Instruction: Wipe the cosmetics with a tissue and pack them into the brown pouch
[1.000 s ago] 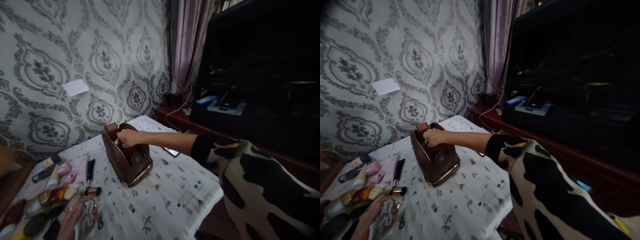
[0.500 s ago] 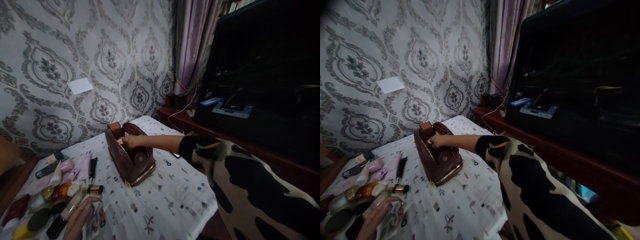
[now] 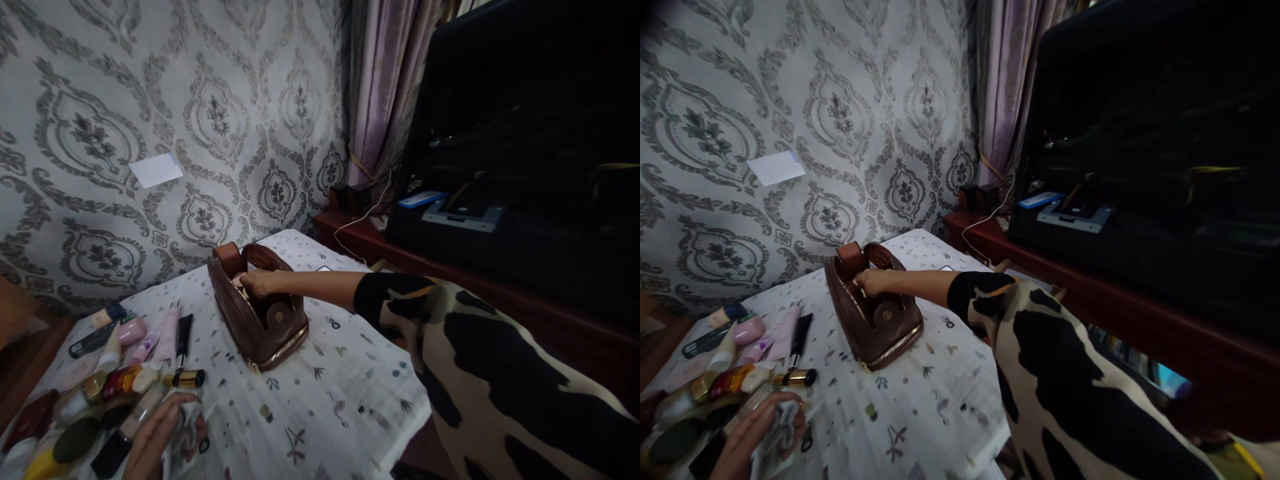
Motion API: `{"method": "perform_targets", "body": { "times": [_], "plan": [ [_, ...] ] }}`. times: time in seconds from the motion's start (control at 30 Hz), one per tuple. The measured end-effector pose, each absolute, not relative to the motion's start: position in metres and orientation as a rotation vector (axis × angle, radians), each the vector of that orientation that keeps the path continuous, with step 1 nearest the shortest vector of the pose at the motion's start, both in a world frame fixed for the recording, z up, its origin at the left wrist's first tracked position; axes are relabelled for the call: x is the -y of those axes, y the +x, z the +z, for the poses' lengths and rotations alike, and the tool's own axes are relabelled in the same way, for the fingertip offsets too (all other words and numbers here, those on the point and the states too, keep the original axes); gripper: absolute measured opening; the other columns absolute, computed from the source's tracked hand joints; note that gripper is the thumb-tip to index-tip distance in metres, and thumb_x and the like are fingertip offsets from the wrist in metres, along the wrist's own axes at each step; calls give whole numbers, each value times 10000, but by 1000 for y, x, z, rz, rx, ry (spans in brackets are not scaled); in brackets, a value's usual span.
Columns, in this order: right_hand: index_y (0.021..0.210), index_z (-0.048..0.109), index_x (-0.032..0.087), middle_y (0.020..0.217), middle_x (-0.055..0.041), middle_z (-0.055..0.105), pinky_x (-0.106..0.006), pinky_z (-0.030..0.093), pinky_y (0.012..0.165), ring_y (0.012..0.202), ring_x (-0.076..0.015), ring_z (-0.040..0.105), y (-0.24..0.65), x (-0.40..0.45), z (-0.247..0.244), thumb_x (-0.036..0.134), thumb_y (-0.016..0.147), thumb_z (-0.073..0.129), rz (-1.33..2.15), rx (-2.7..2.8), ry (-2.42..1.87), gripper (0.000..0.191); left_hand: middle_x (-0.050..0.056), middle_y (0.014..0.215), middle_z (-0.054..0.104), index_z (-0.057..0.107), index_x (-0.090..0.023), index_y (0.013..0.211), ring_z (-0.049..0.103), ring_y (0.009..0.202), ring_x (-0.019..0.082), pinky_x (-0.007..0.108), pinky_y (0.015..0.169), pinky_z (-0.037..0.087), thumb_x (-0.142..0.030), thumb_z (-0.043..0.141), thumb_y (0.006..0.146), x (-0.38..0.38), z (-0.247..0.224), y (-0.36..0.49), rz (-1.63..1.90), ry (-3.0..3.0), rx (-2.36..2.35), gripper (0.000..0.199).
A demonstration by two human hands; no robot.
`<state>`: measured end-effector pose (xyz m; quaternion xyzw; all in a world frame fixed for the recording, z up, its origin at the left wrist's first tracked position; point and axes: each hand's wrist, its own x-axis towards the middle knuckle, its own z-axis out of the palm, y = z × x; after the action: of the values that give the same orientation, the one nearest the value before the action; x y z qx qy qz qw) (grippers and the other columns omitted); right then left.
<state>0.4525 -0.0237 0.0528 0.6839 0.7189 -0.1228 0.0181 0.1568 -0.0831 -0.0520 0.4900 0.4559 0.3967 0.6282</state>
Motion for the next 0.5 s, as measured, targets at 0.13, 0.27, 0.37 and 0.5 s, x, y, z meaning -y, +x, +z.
{"method": "perform_targets", "body": {
  "times": [0.13,0.27,0.37,0.5],
  "plan": [
    [1207,668,183,1307,-170,659,-368,569,914,1176,-309,658,456,23,52,120,804,666,-393,-2218,2160,408,37,651,674,733,-204,876,609,563,213,250,455,423,-580,766,676,83,-41,165,942,1295,-1116,427],
    [1133,715,160,1238,-177,698,-335,577,877,1118,-324,688,459,19,53,149,743,739,-426,-2186,2217,391,61,959,728,721,-257,1135,680,885,247,277,749,509,-448,574,874,76,3,196,947,2234,-1013,355],
    [1078,733,94,1161,-201,726,-296,589,795,1043,-323,721,462,15,58,199,767,734,-463,-2155,2288,327,66,904,672,590,-273,1361,661,799,222,288,720,487,-273,386,945,66,41,232,686,2933,-864,463],
    [1038,736,56,996,-174,772,-231,575,616,796,-248,769,465,15,70,364,914,575,-545,-2142,2408,368,55,970,664,524,-298,1403,670,772,220,295,641,456,-182,357,948,52,60,262,388,3252,-992,499]
  ]
}}
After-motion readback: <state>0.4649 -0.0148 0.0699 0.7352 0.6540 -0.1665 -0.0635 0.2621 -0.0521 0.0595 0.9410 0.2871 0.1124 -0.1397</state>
